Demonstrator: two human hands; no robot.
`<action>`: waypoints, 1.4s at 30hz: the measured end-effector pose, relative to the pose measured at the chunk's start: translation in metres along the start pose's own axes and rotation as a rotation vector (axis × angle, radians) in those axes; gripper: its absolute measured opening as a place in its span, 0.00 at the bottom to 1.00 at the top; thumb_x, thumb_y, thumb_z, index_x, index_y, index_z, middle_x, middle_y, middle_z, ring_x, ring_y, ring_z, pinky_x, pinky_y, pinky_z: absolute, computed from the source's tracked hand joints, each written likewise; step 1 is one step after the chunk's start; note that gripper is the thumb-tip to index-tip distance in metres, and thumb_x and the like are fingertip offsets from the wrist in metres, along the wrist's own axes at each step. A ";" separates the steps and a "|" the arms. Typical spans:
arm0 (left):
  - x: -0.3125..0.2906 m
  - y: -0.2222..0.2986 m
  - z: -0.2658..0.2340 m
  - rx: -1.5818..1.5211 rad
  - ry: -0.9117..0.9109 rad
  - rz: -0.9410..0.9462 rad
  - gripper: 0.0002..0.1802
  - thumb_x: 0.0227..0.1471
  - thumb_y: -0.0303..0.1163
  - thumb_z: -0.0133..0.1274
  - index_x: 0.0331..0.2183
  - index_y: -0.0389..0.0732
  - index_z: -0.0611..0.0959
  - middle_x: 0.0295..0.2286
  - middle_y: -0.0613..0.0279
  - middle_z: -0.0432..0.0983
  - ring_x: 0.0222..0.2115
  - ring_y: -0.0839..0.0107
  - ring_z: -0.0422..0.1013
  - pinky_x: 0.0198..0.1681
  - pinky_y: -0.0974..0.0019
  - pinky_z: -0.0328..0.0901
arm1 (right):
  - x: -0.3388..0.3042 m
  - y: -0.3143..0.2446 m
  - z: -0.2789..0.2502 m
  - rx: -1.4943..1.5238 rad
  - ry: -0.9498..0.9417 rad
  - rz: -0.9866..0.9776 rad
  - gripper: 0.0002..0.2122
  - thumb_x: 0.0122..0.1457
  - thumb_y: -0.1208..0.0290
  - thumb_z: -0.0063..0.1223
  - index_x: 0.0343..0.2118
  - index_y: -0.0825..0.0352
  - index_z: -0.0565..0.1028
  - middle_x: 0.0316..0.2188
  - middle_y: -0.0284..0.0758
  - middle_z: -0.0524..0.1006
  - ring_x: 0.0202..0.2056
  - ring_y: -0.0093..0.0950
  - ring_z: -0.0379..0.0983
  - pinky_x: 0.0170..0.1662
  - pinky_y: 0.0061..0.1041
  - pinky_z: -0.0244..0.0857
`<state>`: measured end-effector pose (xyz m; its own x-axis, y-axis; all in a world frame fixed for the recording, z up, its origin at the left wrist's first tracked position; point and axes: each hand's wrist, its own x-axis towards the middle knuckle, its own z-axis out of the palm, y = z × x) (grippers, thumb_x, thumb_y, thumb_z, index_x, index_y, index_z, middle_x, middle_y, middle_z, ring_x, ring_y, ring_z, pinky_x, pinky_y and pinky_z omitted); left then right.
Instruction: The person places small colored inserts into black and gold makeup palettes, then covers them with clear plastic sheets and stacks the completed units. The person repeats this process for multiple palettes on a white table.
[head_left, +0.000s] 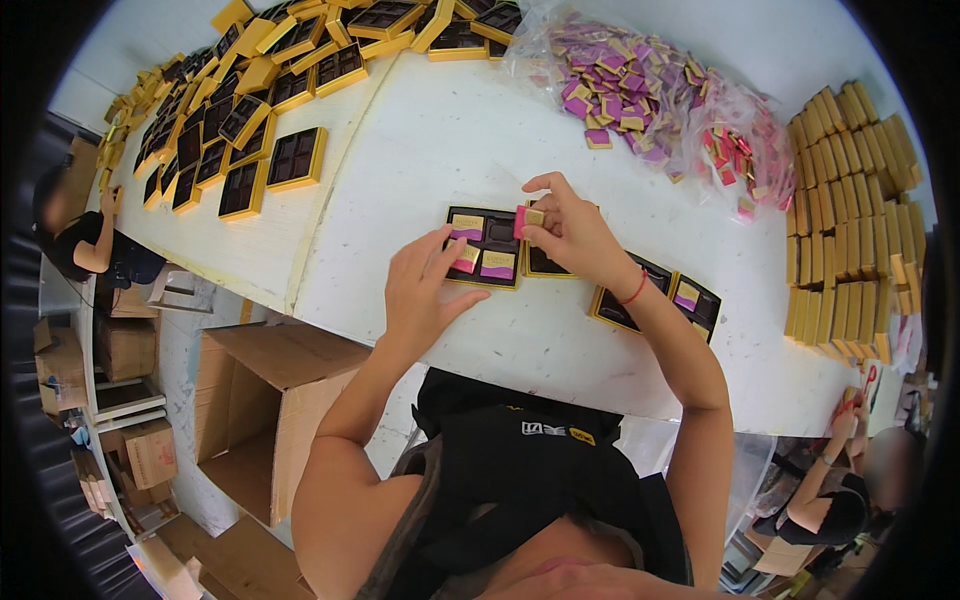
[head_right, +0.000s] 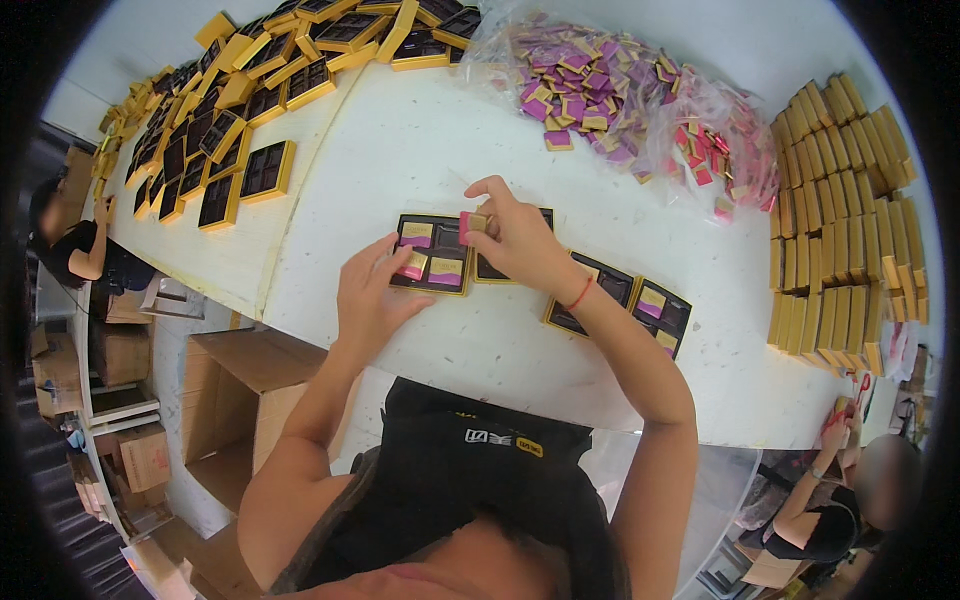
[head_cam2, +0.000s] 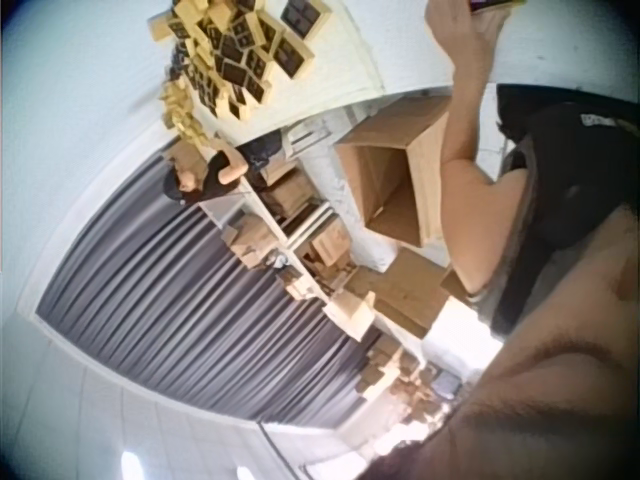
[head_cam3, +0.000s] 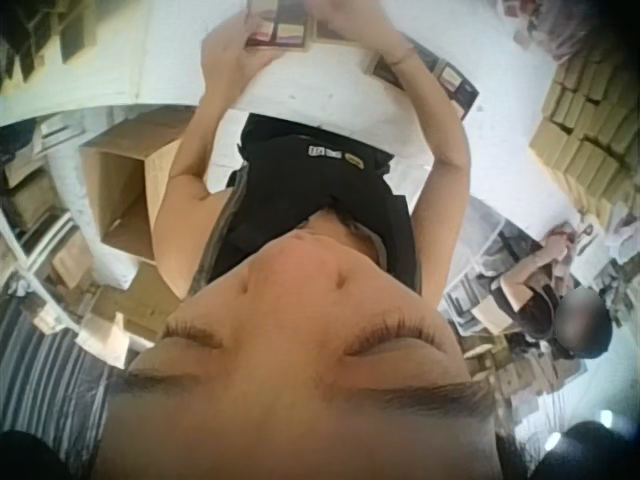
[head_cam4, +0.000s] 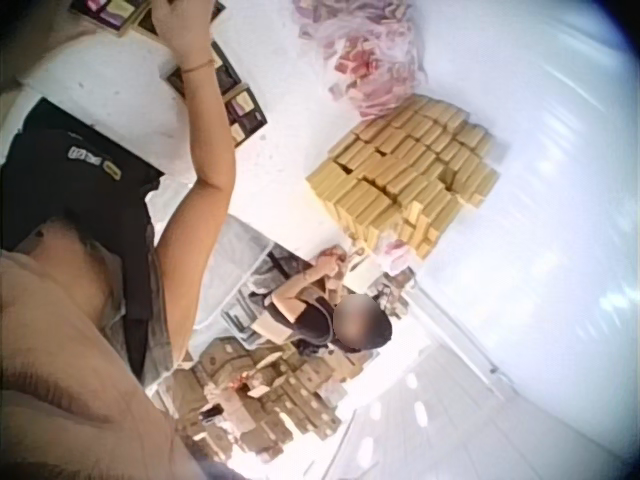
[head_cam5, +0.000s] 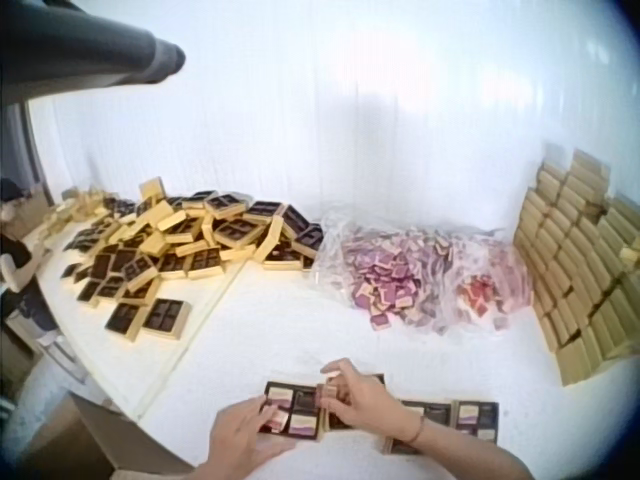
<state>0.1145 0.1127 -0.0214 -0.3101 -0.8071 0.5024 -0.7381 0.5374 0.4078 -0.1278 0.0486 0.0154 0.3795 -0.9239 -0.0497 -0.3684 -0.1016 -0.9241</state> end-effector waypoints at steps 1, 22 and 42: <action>-0.006 -0.001 0.004 -0.007 -0.029 -0.004 0.39 0.38 0.37 0.69 0.54 0.42 0.75 0.54 0.55 0.69 0.51 0.55 0.67 0.54 0.56 0.62 | 0.001 -0.004 0.002 -0.096 0.004 -0.026 0.07 0.59 0.79 0.54 0.40 0.70 0.72 0.30 0.34 0.78 0.32 0.18 0.75 0.33 0.21 0.71; -0.019 -0.008 0.021 0.043 -0.071 0.004 0.30 0.43 0.30 0.64 0.51 0.41 0.78 0.53 0.59 0.71 0.56 0.54 0.63 0.58 0.51 0.59 | 0.006 0.022 0.026 -0.868 0.148 -0.649 0.09 0.50 0.76 0.59 0.37 0.66 0.80 0.38 0.34 0.78 0.41 0.34 0.74 0.44 0.33 0.67; 0.183 0.076 0.079 -0.186 -0.136 0.572 0.29 0.48 0.32 0.63 0.52 0.36 0.77 0.57 0.48 0.66 0.57 0.49 0.63 0.58 0.53 0.59 | -0.048 0.152 -0.296 -0.981 1.186 0.274 0.47 0.40 0.48 0.70 0.65 0.52 0.59 0.67 0.45 0.50 0.67 0.53 0.40 0.61 0.59 0.45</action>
<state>-0.0461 -0.0137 0.0414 -0.7089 -0.3953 0.5842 -0.3191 0.9183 0.2342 -0.4531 -0.0316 -0.0104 -0.4764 -0.6577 0.5835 -0.8792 0.3571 -0.3153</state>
